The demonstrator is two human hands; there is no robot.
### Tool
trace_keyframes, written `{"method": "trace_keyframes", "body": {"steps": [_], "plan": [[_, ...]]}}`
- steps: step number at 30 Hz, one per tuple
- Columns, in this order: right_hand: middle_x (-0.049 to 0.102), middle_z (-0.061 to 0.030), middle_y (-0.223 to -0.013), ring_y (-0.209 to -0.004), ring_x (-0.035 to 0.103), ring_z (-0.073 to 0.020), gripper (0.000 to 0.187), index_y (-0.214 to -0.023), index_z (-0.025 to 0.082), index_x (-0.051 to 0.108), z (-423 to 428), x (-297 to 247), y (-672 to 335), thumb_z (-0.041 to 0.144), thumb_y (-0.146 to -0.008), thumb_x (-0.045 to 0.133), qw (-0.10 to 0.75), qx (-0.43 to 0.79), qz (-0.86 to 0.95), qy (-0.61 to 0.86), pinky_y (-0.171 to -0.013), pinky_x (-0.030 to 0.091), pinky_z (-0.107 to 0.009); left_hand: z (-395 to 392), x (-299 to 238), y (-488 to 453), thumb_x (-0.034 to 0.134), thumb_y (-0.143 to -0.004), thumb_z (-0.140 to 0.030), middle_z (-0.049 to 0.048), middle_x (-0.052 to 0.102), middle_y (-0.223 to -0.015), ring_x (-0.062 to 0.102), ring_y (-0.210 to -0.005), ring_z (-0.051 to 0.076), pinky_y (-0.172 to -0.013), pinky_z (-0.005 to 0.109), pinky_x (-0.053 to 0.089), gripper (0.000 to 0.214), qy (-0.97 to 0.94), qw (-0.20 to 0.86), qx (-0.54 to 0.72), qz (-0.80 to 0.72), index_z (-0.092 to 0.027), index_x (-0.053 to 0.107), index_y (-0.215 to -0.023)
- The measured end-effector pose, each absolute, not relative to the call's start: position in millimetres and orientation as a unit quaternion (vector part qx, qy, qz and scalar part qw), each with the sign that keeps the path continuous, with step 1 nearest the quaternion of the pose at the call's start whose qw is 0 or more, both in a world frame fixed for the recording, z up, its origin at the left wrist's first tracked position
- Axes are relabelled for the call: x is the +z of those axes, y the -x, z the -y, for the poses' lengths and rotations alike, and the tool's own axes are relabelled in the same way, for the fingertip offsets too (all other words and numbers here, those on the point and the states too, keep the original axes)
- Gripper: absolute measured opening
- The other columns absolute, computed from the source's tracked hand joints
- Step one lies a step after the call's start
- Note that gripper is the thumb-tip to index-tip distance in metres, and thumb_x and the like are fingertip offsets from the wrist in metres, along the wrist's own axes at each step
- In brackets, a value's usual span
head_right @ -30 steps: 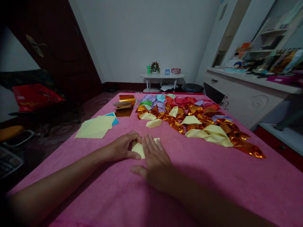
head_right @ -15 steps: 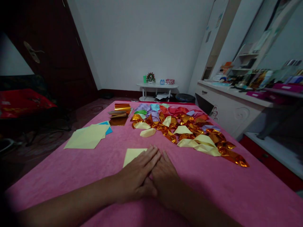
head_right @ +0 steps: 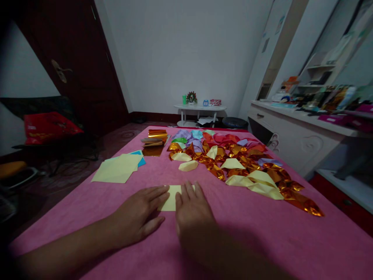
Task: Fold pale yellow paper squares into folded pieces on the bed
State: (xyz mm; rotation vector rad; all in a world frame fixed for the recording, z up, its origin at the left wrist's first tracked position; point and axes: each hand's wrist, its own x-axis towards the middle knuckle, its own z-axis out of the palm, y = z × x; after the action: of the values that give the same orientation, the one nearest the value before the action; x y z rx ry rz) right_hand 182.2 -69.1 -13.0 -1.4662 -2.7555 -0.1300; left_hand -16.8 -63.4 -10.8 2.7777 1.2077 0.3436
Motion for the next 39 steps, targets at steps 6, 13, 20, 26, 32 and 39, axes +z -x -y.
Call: {"method": "trace_keyframes", "body": {"steps": [6, 13, 20, 26, 32, 39], "plan": [[0.056, -0.0215, -0.128, -0.116, 0.055, -0.0308, 0.044, -0.121, 0.006, 0.059, 57, -8, -163, 0.003, -0.08, 0.041, -0.023, -0.043, 0.862, 0.504, -0.087, 0.05, -0.041, 52, 4, -5, 0.049, -0.083, -0.023, 0.0083, 0.066, -0.087, 0.06, -0.084, 0.021, -0.081, 0.037, 0.046, 0.017, -0.924, 0.005, 0.112, -0.366, -0.016, 0.062, -0.09], [0.072, -0.0035, -0.083, -0.074, 0.066, -0.0164, 0.026, -0.094, 0.022, 0.068, 37, -16, -202, 0.02, -0.091, 0.042, 0.304, 0.084, 0.851, 0.419, -0.069, 0.049, -0.026, 39, 2, -3, 0.039, -0.093, -0.027, 0.0064, 0.067, -0.076, 0.061, -0.07, 0.015, -0.068, 0.026, 0.044, 0.031, -0.854, 0.131, 0.323, -0.387, -0.017, 0.067, -0.086], [0.059, -0.0016, -0.062, -0.057, 0.055, -0.012, 0.035, -0.069, 0.018, 0.057, 43, -22, -190, 0.026, -0.095, 0.035, 0.332, 0.169, 0.857, 0.357, -0.056, 0.038, -0.023, 40, -5, -3, 0.045, -0.091, -0.028, 0.0059, 0.066, -0.071, 0.06, -0.065, 0.015, -0.062, 0.025, 0.04, 0.026, -0.863, 0.12, 0.34, -0.355, -0.015, 0.067, -0.086], [0.05, 0.0023, -0.059, -0.054, 0.049, -0.0098, 0.035, -0.063, 0.018, 0.05, 49, -15, -194, 0.033, -0.093, 0.041, 0.338, 0.297, 0.803, 0.391, -0.052, 0.032, -0.022, 43, -4, 0, 0.045, -0.089, -0.025, 0.0069, 0.065, -0.07, 0.059, -0.062, 0.014, -0.06, 0.023, 0.04, 0.028, -0.848, 0.193, 0.341, -0.356, -0.012, 0.067, -0.079], [0.035, 0.0042, -0.054, -0.05, 0.036, -0.0094, 0.042, -0.055, 0.018, 0.041, 39, -14, -199, 0.045, -0.087, 0.048, 0.375, 0.434, 0.671, 0.469, -0.045, 0.027, -0.022, 32, -10, 5, 0.05, -0.088, -0.037, 0.0005, 0.052, -0.054, 0.045, -0.05, 0.009, -0.048, 0.02, 0.031, 0.039, -0.703, 0.37, 0.394, -0.462, -0.012, 0.06, -0.06], [0.04, 0.0054, -0.048, -0.042, 0.035, -0.0083, 0.037, -0.055, 0.018, 0.047, 33, -14, -199, 0.045, -0.075, 0.063, 0.455, 0.581, 0.461, 0.493, -0.041, 0.026, -0.021, 18, -18, 10, 0.056, -0.082, -0.043, -0.0038, 0.043, -0.047, 0.037, -0.044, 0.006, -0.044, 0.018, 0.027, 0.041, -0.557, 0.463, 0.474, -0.501, -0.013, 0.051, -0.054]]}}
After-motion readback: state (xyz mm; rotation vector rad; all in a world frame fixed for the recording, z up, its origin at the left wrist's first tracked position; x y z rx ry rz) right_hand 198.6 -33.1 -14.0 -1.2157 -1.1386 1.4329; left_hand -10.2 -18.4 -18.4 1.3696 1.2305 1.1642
